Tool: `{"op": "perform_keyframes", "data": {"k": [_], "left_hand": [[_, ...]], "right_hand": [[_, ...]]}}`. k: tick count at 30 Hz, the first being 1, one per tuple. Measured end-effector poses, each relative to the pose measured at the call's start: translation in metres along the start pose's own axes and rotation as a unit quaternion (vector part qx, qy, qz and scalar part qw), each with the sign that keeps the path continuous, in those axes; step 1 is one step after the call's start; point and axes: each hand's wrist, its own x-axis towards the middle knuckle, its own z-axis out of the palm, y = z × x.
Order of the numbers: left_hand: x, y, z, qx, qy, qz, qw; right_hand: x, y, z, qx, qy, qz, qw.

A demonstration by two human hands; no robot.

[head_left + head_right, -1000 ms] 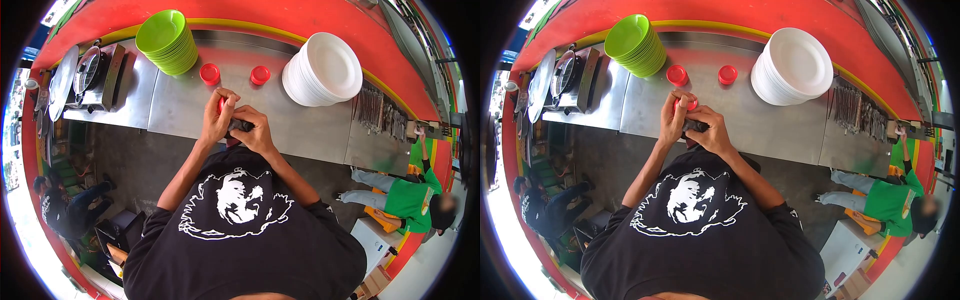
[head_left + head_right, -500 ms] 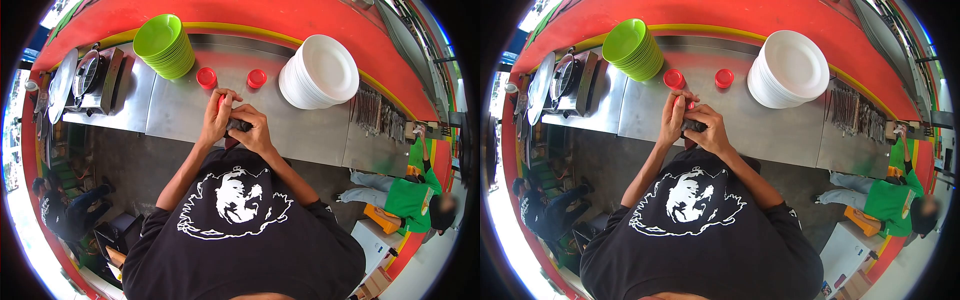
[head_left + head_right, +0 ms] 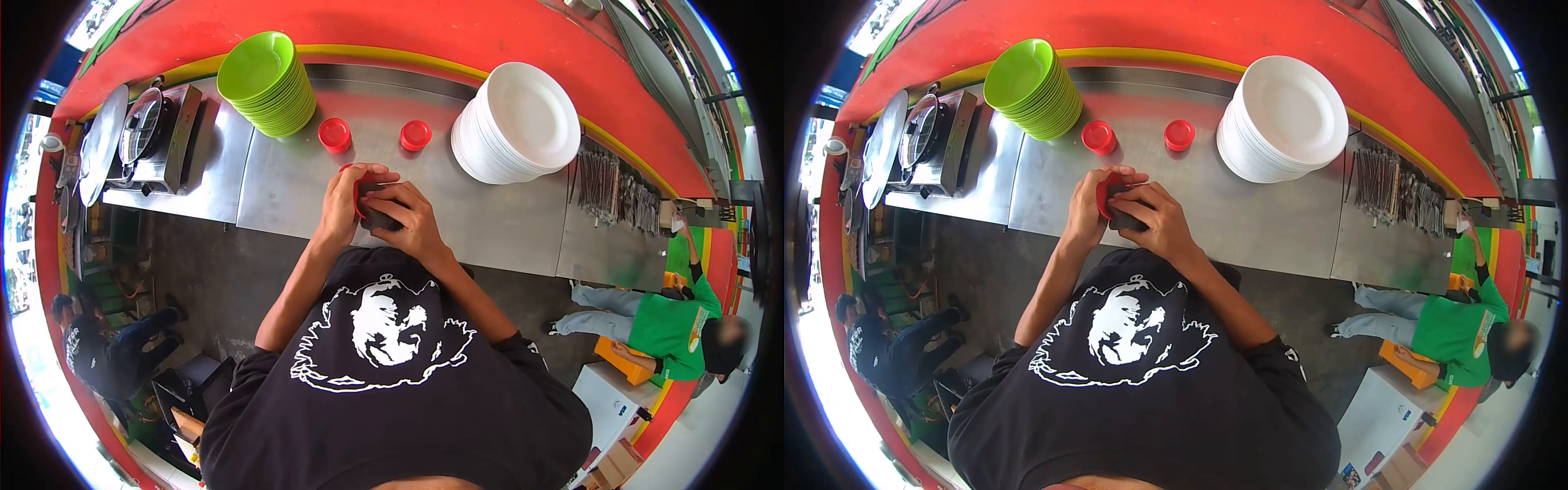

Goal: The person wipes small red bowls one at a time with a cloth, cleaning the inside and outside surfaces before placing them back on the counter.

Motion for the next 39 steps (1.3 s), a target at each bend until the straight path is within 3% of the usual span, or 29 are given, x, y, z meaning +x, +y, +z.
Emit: {"op": "perform_keyframes", "data": {"k": [7, 11, 14, 16, 19, 22, 23, 26, 29, 33, 35, 38, 39], "left_hand": [[-0.001, 0.008, 0.007, 0.021, -0.007, -0.003, 1.000], [0.005, -0.013, 0.008, 0.059, -0.013, 0.088, 0.994], [0.010, -0.023, 0.008, 0.173, -0.042, 0.203, 0.963], [0.016, -0.023, 0.005, 0.229, -0.083, 0.277, 0.929], [0.006, -0.011, 0.021, 0.218, -0.051, 0.193, 0.955], [-0.004, 0.007, 0.040, -0.077, 0.012, -0.012, 0.997], [-0.004, 0.010, 0.036, -0.068, 0.010, -0.101, 0.992], [0.001, -0.005, 0.030, 0.016, 0.015, -0.140, 0.990], [0.010, -0.035, 0.025, 0.071, -0.017, -0.042, 0.996], [0.013, -0.050, 0.042, 0.187, -0.086, 0.183, 0.961], [0.017, -0.055, 0.044, 0.232, -0.109, 0.223, 0.941], [0.010, -0.065, 0.046, 0.226, -0.135, 0.201, 0.944], [0.002, -0.060, 0.055, 0.212, -0.135, 0.182, 0.951]], "right_hand": [[0.000, -0.001, -0.001, -0.022, 0.036, -0.020, 0.999], [-0.003, -0.002, 0.000, 0.031, 0.049, -0.020, 0.998], [-0.012, -0.006, 0.001, 0.178, 0.030, 0.137, 0.974], [-0.013, -0.002, -0.003, 0.223, 0.024, 0.158, 0.962], [-0.010, -0.003, -0.013, 0.225, 0.025, 0.144, 0.963], [-0.003, -0.008, -0.033, 0.121, 0.015, 0.062, 0.991], [-0.001, -0.008, -0.037, 0.076, 0.008, 0.027, 0.997], [-0.008, -0.001, -0.041, 0.034, -0.037, 0.013, 0.999], [-0.017, 0.005, -0.037, 0.068, 0.023, -0.008, 0.997], [-0.033, 0.003, -0.042, 0.259, 0.011, 0.208, 0.943], [-0.041, 0.010, -0.040, 0.352, 0.026, 0.263, 0.898], [-0.040, 0.010, -0.050, 0.517, 0.071, 0.399, 0.754], [-0.042, 0.012, -0.053, 0.492, 0.057, 0.371, 0.785]]}}
